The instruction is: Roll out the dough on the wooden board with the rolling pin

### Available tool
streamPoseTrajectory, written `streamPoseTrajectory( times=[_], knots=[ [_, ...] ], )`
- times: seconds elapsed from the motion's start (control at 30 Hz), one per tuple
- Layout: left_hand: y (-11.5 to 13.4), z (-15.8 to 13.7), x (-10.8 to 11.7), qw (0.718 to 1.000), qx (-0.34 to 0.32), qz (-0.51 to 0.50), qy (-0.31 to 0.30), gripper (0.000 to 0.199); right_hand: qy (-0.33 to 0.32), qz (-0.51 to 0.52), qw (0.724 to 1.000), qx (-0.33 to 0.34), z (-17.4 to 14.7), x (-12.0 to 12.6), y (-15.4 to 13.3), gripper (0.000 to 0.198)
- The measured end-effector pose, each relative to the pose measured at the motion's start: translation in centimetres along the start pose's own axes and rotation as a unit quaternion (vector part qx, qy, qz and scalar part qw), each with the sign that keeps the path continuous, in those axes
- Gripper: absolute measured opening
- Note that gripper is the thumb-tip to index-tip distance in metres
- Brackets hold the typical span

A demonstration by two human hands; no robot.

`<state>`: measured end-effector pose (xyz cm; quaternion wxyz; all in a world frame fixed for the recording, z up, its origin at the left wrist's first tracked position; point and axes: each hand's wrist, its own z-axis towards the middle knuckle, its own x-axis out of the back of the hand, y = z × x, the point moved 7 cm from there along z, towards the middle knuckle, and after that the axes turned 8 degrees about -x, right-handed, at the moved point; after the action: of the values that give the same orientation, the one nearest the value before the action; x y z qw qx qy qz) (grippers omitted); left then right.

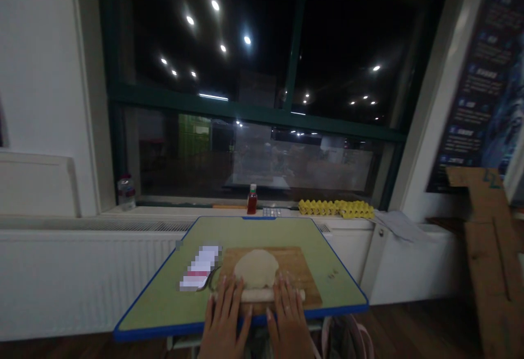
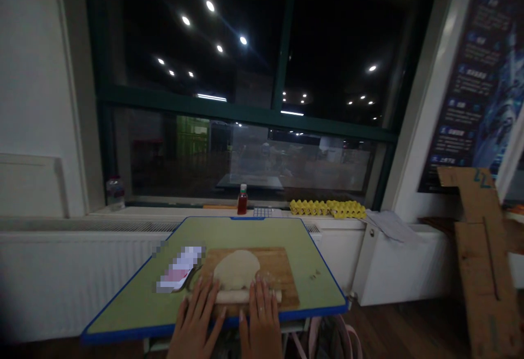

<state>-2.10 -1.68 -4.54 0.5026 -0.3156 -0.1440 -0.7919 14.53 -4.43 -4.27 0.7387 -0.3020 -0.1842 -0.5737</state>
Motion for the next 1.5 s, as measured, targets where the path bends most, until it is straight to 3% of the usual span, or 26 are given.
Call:
streamPoseTrajectory(
  times=[0.2,0.4,0.7,0.93,1.07,1.27,1.5],
  knots=[
    [1.6,1.0,-0.1,1.0,-0.027,0.004,0.002,0.065,-0.046,0.026,0.998,-0.039,3.3,-1.4,0.1,0.05],
    [0.4,3.6,-0.6,0.999,-0.014,-0.024,-0.032,0.053,-0.097,0.028,0.994,-0.038,6.1,-3.0,0.2,0.046],
    [-0.7,5.3,-1.5,0.996,-0.012,-0.061,-0.067,0.047,-0.05,0.023,0.998,-0.027,4.0,-1.6,-0.1,0.046],
    [-0.6,6.5,-1.3,0.994,0.015,-0.07,-0.085,0.048,-0.103,0.017,0.994,-0.028,5.7,-2.2,0.1,0.045],
    [-0.1,5.8,-0.6,0.996,0.014,-0.055,-0.071,0.046,-0.094,0.01,0.995,-0.03,5.4,-2.1,0.2,0.044],
    [1.1,2.5,0.4,0.998,-0.009,-0.037,-0.043,0.051,-0.043,0.027,0.998,-0.039,1.6,-0.3,-0.3,0.045],
    [1.9,-0.1,0.9,0.999,-0.035,0.006,-0.027,0.061,-0.053,0.02,0.998,-0.034,-0.1,0.9,-1.1,0.046]
  ],
)
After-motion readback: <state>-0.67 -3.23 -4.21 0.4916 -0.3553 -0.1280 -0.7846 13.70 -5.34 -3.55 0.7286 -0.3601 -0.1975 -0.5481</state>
